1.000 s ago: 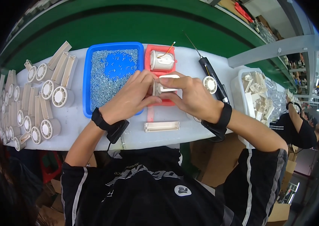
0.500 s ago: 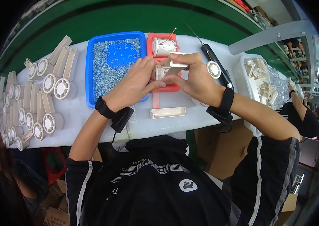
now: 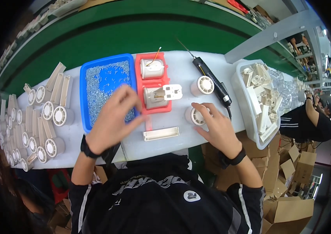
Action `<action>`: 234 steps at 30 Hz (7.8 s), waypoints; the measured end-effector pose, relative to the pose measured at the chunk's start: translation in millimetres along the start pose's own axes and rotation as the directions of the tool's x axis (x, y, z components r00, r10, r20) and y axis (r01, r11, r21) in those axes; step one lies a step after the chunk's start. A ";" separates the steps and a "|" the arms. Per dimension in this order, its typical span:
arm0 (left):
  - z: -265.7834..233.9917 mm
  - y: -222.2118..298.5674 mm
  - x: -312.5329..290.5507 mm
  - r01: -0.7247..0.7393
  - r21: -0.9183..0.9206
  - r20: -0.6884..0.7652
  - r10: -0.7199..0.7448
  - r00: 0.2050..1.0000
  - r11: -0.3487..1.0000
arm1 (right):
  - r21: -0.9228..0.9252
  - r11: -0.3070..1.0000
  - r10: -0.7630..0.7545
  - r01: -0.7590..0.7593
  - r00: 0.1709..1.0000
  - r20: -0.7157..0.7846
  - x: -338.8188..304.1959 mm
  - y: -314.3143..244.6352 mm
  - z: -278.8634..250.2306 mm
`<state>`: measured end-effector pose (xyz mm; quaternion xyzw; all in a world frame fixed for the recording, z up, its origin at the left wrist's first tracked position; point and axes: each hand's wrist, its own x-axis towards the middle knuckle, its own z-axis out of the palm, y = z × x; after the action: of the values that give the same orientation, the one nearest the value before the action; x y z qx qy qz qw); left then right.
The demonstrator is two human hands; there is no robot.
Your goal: Assembling electronic components by fitting parts together and securing them with screws using an electric screwdriver.
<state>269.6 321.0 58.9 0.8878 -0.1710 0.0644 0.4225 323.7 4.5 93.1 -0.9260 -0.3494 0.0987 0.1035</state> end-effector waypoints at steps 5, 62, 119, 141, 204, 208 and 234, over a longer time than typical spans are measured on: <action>32.3 26.8 -29.9 -0.073 0.108 0.120 0.060 0.991 0.991 | 0.223 0.974 0.064 -0.028 0.986 -0.156 12.1 7.9 13.0; 25.6 -61.0 86.2 -0.020 -0.198 -0.383 -0.058 0.922 0.980 | 0.754 0.539 -0.089 0.375 0.916 -0.392 179.7 4.3 13.4; -19.3 -24.3 -22.0 0.153 0.408 -0.019 -0.159 0.987 0.900 | 0.504 0.772 0.583 -0.386 0.746 -0.322 2.3 69.2 20.4; -16.4 -15.3 9.4 0.049 -0.183 -0.101 -0.068 0.992 0.982 | 0.064 0.846 0.477 -0.530 0.697 -0.535 -122.3 24.6 -78.9; 32.9 -26.3 31.1 -0.080 -0.585 -0.122 0.009 0.992 0.807 | 0.274 0.198 0.233 0.941 0.226 -0.946 15.6 23.8 -146.6; 33.8 -27.4 28.4 -0.055 -0.587 -0.127 -0.025 0.992 0.808 | 0.372 -0.181 0.115 0.910 0.396 -0.911 49.1 11.7 -130.4; 42.6 -22.9 21.6 -0.100 -0.147 -0.191 0.071 0.979 0.984 | 0.481 -0.143 -0.021 0.865 0.483 -0.875 71.7 -58.1 -106.8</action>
<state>296.7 296.1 20.8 0.8339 -0.1737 0.1513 0.5016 367.4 81.9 202.8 -0.3544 -0.4623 -0.0599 0.8106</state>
